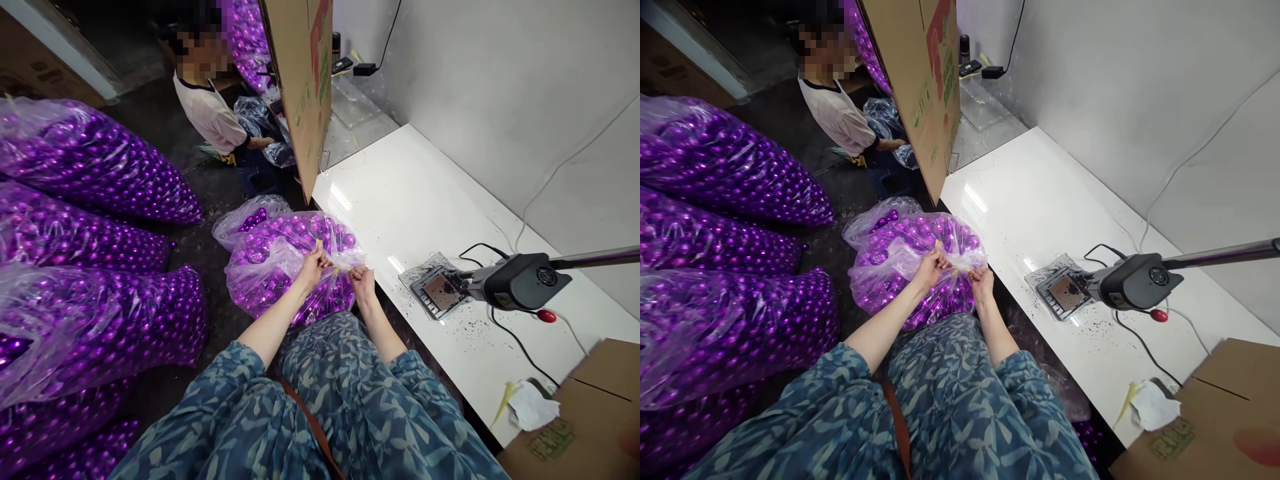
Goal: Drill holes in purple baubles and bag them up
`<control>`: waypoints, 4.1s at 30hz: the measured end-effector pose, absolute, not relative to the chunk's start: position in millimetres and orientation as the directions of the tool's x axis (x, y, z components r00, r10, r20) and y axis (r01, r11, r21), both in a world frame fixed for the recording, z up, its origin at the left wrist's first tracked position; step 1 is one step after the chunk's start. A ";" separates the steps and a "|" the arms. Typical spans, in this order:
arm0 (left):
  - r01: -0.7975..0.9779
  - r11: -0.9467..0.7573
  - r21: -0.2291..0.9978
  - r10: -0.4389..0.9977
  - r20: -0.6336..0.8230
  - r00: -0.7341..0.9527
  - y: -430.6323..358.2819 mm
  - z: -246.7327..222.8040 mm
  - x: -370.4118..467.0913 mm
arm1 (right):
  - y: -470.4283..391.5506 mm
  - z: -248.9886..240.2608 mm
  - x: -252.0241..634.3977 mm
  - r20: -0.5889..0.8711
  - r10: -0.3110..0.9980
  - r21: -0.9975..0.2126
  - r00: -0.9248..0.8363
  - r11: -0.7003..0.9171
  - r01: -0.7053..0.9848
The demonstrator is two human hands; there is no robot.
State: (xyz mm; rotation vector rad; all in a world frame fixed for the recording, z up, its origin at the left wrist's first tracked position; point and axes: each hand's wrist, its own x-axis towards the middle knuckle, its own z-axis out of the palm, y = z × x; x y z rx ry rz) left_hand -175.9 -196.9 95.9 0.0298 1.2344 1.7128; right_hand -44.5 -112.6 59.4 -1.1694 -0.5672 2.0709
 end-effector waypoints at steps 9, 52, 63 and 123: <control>-0.329 0.094 0.940 0.839 -0.252 -0.482 -221.6 93.0 -164.2 | -140.0 86.8 -12.2 -0.247 0.862 -0.908 -0.442 -0.365 -0.206; 0.362 0.026 0.932 0.960 0.078 -0.268 -209.2 66.2 -179.7 | -143.1 74.4 -8.0 0.284 0.625 -0.719 -0.727 0.641 0.270; 0.581 -0.058 0.812 0.930 0.255 -0.264 -214.5 42.9 -175.5 | -112.5 59.3 -26.4 -0.007 0.587 -0.815 -0.809 0.465 0.345; 0.803 0.372 0.466 0.928 -0.223 -0.300 -257.9 46.5 -137.0 | -34.0 2.5 14.8 -0.216 0.932 -0.814 -0.292 -0.006 0.581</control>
